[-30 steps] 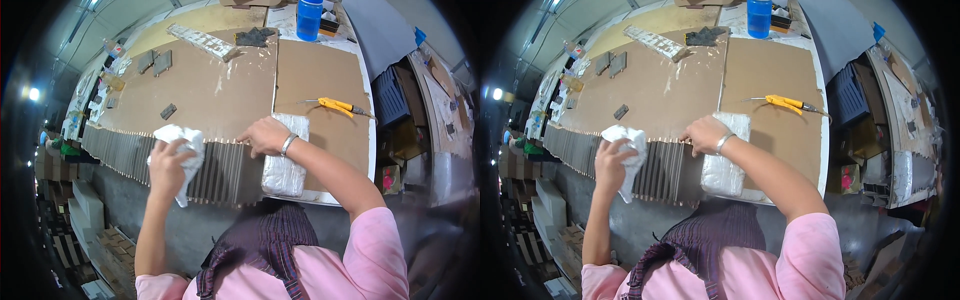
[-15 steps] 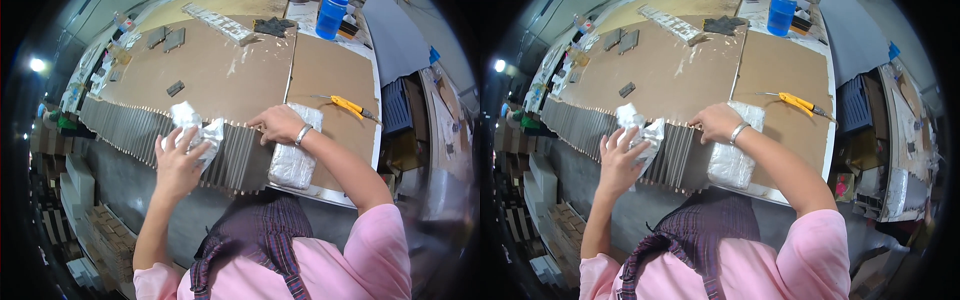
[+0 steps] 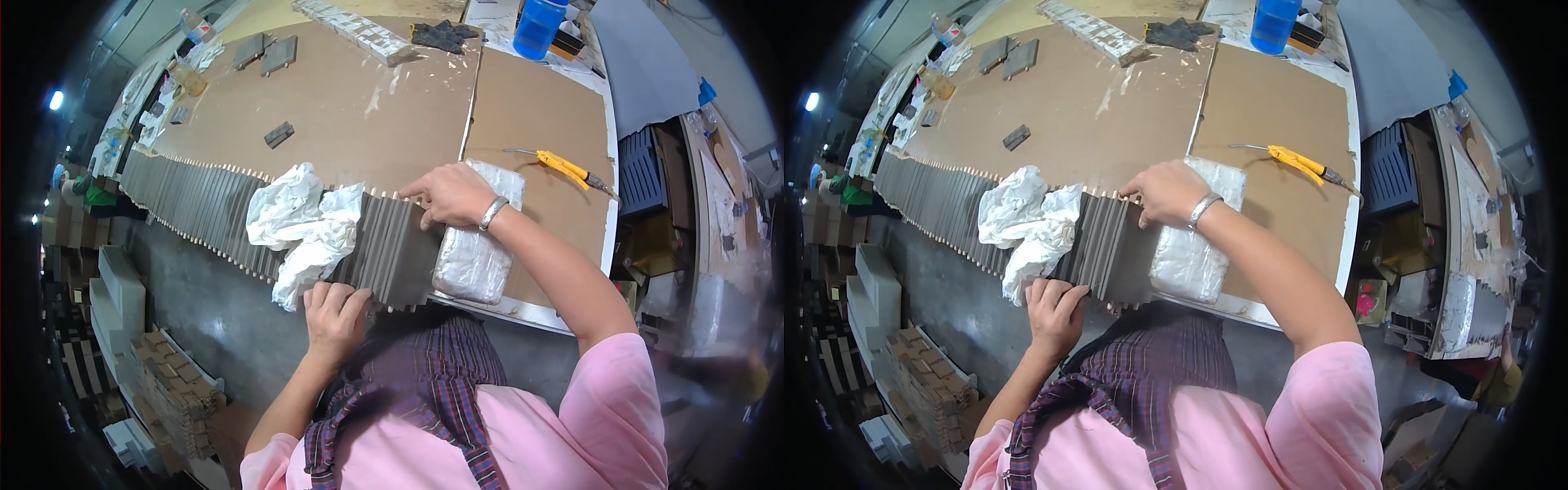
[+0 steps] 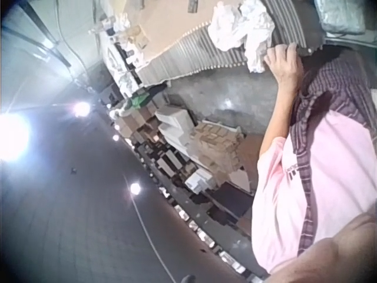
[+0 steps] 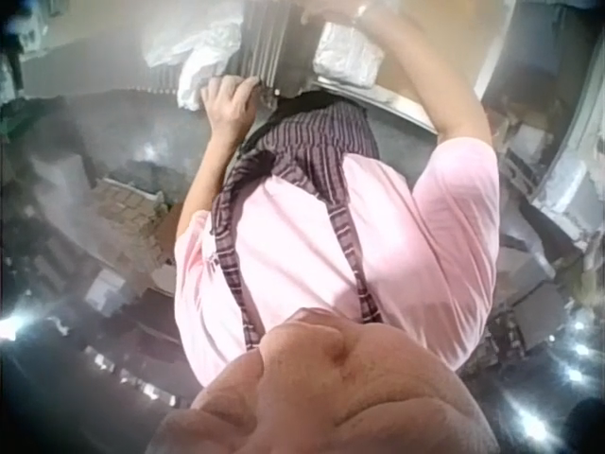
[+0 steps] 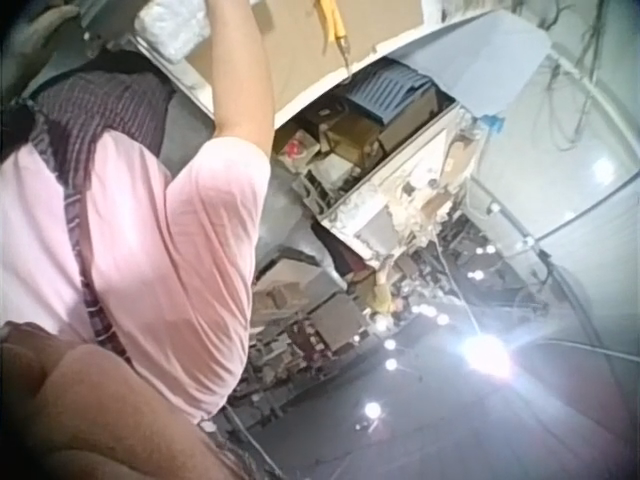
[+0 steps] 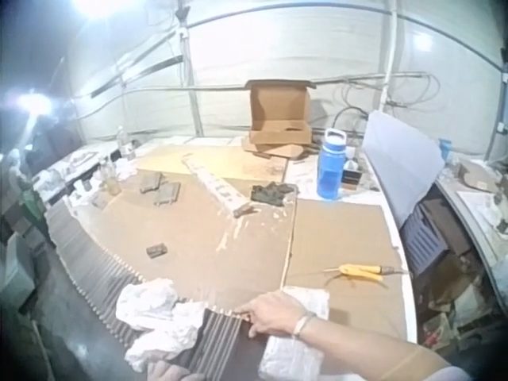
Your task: The person sands the surfaces and edges of wood slats with a sanding block while using a cloth to wipe away dust.
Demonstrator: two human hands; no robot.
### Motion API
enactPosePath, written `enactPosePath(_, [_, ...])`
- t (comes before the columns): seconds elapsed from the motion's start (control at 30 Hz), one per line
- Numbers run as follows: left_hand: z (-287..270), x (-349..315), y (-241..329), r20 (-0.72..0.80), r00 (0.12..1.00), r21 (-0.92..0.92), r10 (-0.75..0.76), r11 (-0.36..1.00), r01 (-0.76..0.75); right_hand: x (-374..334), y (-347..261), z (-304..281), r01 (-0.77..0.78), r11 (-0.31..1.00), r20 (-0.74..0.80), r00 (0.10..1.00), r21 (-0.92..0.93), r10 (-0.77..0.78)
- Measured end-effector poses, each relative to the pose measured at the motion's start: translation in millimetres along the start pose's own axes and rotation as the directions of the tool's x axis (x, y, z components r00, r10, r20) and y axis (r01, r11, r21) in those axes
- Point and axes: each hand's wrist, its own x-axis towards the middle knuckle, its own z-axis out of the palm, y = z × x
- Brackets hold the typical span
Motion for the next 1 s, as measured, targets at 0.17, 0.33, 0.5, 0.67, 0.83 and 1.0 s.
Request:
enactPosePath(0.17, [2,-3,-1,-0.026,1.0,-0.021,0.016,1.0,-0.017,0,-1,0,-0.02,1.0,0.006,1.0,0.019,0.02])
enactPosePath(0.33, [-2,-10,0,-0.012,0.999,-0.06,-0.034,0.998,0.033,0,-2,0,-0.031,0.999,0.01,0.999,0.013,0.031])
enactPosePath(0.5, [-8,-19,-4,-0.042,0.996,-0.033,-0.081,0.996,0.079,0,-4,-3,-0.041,0.999,0.027,0.999,-0.011,0.041])
enactPosePath(0.67, [1,-8,3,-0.068,0.998,-0.022,-0.004,1.0,0.003,-1,-4,-4,-0.032,0.999,0.014,0.999,0.004,0.032])
enactPosePath(0.83, [6,-4,0,-0.07,0.997,0.001,0.039,0.999,-0.039,-2,-5,-3,-0.044,0.999,0.016,0.999,0.012,0.044])
enactPosePath(1.0, [5,-6,-1,-0.06,0.997,-0.01,0.044,0.999,-0.044,-1,-4,-2,-0.045,0.999,0.01,0.999,0.019,0.045])
